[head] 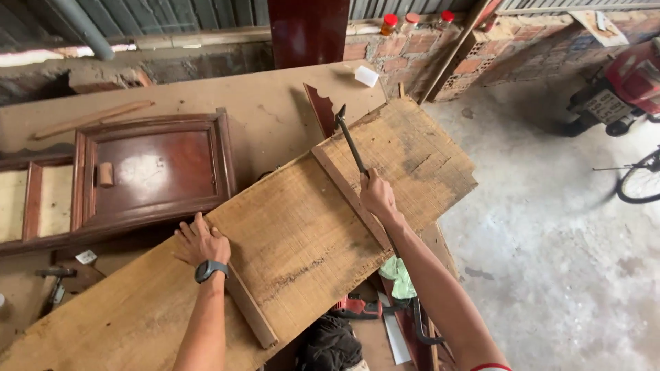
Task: The person uses a hammer to strike a large wooden board placed on a workbench. They hold the board with one hand while repeatedly hitting it with the hammer in the other hand. The person also uses pliers to pull a nail from the wood and continues hammering different sections of the board.
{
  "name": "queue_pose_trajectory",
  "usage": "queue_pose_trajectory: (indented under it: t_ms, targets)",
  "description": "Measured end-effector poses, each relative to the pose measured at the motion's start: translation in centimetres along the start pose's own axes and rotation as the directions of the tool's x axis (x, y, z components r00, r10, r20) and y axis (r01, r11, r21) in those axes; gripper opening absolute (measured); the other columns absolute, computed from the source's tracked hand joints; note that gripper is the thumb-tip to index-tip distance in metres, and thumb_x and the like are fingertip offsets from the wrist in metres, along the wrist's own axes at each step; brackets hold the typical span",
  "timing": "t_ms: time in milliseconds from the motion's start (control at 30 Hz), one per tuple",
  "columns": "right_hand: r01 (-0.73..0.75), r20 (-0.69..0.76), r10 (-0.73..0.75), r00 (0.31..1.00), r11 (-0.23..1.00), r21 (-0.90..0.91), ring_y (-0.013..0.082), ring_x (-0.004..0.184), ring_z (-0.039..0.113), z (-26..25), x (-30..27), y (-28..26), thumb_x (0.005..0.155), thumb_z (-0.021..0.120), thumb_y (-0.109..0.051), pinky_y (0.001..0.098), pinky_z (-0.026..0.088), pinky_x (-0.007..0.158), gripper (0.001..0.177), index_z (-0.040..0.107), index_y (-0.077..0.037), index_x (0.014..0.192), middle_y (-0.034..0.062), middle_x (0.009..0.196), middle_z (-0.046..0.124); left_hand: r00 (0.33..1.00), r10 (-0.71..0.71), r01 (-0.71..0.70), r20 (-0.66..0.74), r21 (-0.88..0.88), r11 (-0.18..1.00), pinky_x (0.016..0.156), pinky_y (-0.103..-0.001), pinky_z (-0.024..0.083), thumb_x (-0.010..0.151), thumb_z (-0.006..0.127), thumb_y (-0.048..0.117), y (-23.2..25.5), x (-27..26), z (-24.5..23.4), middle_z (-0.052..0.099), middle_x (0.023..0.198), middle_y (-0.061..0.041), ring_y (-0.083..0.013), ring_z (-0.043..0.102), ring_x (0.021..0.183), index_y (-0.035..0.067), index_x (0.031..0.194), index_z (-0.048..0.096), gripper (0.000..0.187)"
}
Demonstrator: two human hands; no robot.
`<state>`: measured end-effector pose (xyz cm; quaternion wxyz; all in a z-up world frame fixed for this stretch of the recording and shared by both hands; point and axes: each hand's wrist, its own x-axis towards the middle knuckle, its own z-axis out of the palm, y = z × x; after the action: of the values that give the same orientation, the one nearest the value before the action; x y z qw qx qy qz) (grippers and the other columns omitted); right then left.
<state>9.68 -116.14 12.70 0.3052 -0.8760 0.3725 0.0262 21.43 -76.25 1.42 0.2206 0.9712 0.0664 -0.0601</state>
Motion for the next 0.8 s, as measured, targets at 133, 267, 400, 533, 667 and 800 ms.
queue_pose_trajectory:
  t_ms: [133, 267, 400, 533, 667, 800]
  targets:
    - [-0.021, 0.077, 0.031, 0.997, 0.991, -0.134, 0.0477, 0.108, 0.069, 1.0, 2.0, 0.7, 0.105, 0.035, -0.048, 0.0591, 0.054, 0.092, 0.039, 0.05, -0.017, 0.121, 0.0263, 0.104, 0.072, 0.999, 0.008, -0.008, -0.032, 0.009, 1.0, 0.115, -0.076, 0.015, 0.105, 0.042, 0.028, 0.3, -0.5, -0.3, 0.026, 0.168, -0.021, -0.0405, 0.015, 0.158, 0.029, 0.156, 0.029, 0.053]
    - [0.026, 0.091, -0.013, 0.996, 0.989, -0.145, 0.0529, 0.104, 0.068, -2.5, 0.4, -2.0, 0.104, 0.035, -0.046, 0.0636, 0.054, 0.089, 0.038, 0.05, -0.017, 0.125, 0.0303, 0.102, 0.071, 0.999, 0.013, -0.015, -0.035, -0.055, 0.998, 0.115, -0.078, 0.013, 0.106, 0.042, 0.023, 1.3, -1.0, -1.6, 0.027, 0.167, -0.024, -0.0423, 0.016, 0.157, 0.026, 0.156, 0.031, 0.051]
    - [0.078, -0.025, -0.078, 0.997, 0.997, -0.023, 0.0563, 0.101, 0.067, -3.2, -1.5, -4.1, 0.107, 0.029, -0.044, 0.0655, 0.053, 0.088, 0.038, 0.047, -0.017, 0.126, 0.0352, 0.101, 0.069, 0.996, 0.039, -0.041, -0.082, -0.022, 0.999, 0.115, -0.077, 0.017, 0.105, 0.047, 0.022, 1.3, -1.2, -1.8, 0.033, 0.165, -0.025, -0.0429, 0.022, 0.155, 0.023, 0.152, 0.037, 0.048]
    - [-0.035, 0.07, 0.052, 0.996, 0.974, -0.225, 0.0492, 0.107, 0.069, 0.1, 2.3, -0.9, 0.104, 0.032, -0.047, 0.0597, 0.055, 0.091, 0.039, 0.046, -0.02, 0.129, 0.0297, 0.102, 0.072, 0.994, 0.041, -0.043, -0.098, -0.019, 0.999, 0.114, -0.076, 0.017, 0.103, 0.049, 0.021, 1.4, -1.0, -1.8, 0.037, 0.162, -0.024, -0.0432, 0.027, 0.154, 0.024, 0.149, 0.039, 0.048]
    - [0.014, 0.01, -0.013, 1.0, 0.993, -0.118, 0.0538, 0.102, 0.068, -0.9, 0.4, -2.1, 0.105, 0.034, -0.046, 0.0637, 0.053, 0.089, 0.035, 0.049, -0.021, 0.123, 0.0319, 0.097, 0.071, 0.992, 0.048, -0.052, -0.115, -0.029, 0.998, 0.114, -0.076, 0.015, 0.102, 0.051, 0.021, 0.9, -1.3, -1.6, 0.038, 0.162, -0.025, -0.0439, 0.026, 0.154, 0.024, 0.148, 0.04, 0.048]
    - [0.047, -0.047, -0.048, 0.998, 0.999, -0.027, 0.055, 0.098, 0.068, -1.5, -1.3, -3.6, 0.106, 0.035, -0.039, 0.0654, 0.052, 0.088, 0.03, 0.045, -0.017, 0.124, 0.0343, 0.093, 0.07, 0.987, 0.066, -0.069, -0.148, -0.018, 0.997, 0.114, -0.075, 0.016, 0.102, 0.053, 0.02, 1.1, -1.2, -1.4, 0.042, 0.16, -0.026, -0.0441, 0.03, 0.153, 0.022, 0.147, 0.043, 0.047]
